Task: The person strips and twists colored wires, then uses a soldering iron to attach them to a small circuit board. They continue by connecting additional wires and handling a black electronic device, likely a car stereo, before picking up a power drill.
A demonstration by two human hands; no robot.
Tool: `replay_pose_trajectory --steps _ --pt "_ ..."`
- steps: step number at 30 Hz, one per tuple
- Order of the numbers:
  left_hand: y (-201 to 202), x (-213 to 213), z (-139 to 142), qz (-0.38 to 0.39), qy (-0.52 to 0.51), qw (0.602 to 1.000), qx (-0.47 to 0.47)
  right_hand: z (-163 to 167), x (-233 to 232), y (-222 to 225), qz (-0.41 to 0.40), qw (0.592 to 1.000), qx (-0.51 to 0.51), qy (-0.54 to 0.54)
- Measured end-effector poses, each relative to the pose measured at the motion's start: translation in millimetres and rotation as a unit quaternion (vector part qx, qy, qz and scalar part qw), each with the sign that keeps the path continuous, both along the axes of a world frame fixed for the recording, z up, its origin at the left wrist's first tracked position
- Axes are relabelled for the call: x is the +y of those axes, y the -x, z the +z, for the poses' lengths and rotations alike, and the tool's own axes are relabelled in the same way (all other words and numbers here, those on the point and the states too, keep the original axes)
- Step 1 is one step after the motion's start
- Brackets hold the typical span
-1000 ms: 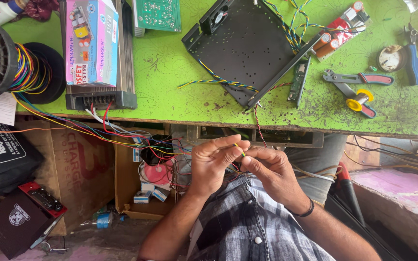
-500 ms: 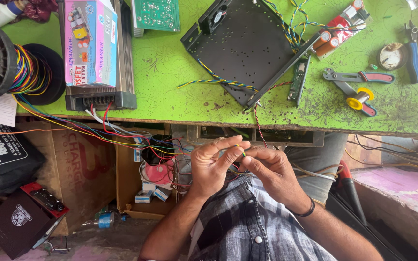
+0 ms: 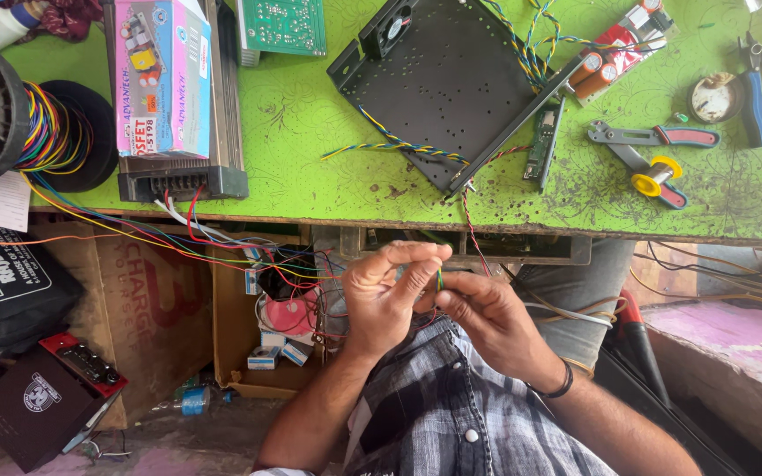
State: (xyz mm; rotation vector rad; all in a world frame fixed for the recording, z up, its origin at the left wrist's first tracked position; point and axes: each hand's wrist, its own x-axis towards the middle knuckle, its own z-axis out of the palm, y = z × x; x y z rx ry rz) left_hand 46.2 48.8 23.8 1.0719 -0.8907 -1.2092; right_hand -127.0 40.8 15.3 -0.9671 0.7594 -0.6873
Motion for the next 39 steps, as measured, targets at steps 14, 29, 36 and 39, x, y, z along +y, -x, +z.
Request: replay_pose_trajectory --steps 14,29,36,39 --pt "2 -10 25 -0.135 0.048 0.990 0.009 0 -2 18 0.039 0.998 0.021 0.053" --pt "-18 -68 45 -0.043 0.076 0.947 -0.310 29 -107 -3 -0.251 0.893 0.181 0.326" --pt "-26 -90 36 -0.103 -0.034 0.978 -0.179 18 -124 -8 -0.276 0.927 0.041 0.251" --pt "-30 -84 32 -0.102 -0.033 0.979 -0.173 11 -118 -2 -0.256 0.938 0.021 0.234"
